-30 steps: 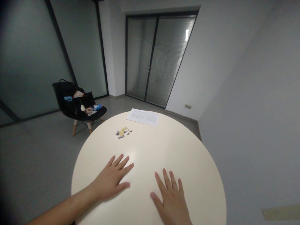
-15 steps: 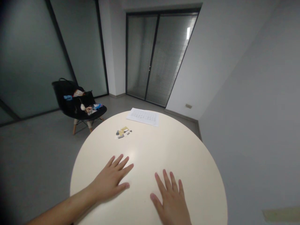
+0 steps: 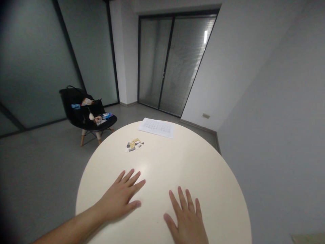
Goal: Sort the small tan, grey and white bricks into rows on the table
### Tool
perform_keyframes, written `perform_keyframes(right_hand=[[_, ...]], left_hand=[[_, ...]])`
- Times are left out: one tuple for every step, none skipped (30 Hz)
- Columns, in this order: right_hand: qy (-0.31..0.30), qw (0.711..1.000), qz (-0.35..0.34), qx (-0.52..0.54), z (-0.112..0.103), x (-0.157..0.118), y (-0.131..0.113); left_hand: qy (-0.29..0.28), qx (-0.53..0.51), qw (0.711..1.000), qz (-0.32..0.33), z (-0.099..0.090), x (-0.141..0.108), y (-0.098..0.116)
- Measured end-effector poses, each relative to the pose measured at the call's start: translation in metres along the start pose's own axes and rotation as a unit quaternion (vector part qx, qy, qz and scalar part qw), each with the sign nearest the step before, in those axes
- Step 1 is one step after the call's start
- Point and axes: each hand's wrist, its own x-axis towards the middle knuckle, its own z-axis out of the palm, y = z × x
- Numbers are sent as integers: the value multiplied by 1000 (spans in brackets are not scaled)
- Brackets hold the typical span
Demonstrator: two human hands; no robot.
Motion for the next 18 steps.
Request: perform_keyframes(right_hand=[[-1,1000,1,1,0,0,0],[-3,1000,1,2,0,0,0],[-4,1000,1,2,0,0,0],[-3,1000,2,3,0,0,0],[-1,1000,2,4,0,0,1],[2,1000,2,6,0,0,1],[6,1000,1,8,1,0,1],[9,1000,0,10,1,1,1],[14,1000,-2,12,1,1,1],[19,1000,-3,16,1,1,1],[24,999,-3,21,1,1,2],[30,999,-4,29,1,1,3],[37,999,-4,39,2,1,4],[46,998,-3,52,2,0,5],[56,996,-1,69,3,0,7],[69,994,3,90,4,0,9],[83,990,8,115,5,-1,12],[98,985,15,144,6,-1,14]], left_hand=[[-1,-1,1000,0,0,0,0],[-1,-3,1000,1,0,0,0],[-2,-4,1000,1,0,1,0],[-2,-5,1000,1,-1,1,0],[-2,-7,1000,1,-1,1,0],[-2,-8,1000,1,-1,1,0],[-1,-10,1000,2,-1,1,-1],[0,-11,1000,2,-1,1,-1],[1,-11,1000,2,-1,1,-1],[1,-12,1000,1,-1,1,-2],[2,-12,1000,0,-1,1,-2],[3,-12,1000,-1,0,1,-2],[5,-13,1000,-2,0,2,-2],[8,-13,1000,-3,-1,2,-2],[13,-14,1000,-4,-1,3,-1],[20,-15,1000,-7,-3,4,-1],[29,-16,999,-11,-4,5,-1],[39,-17,999,-15,-7,7,-1]])
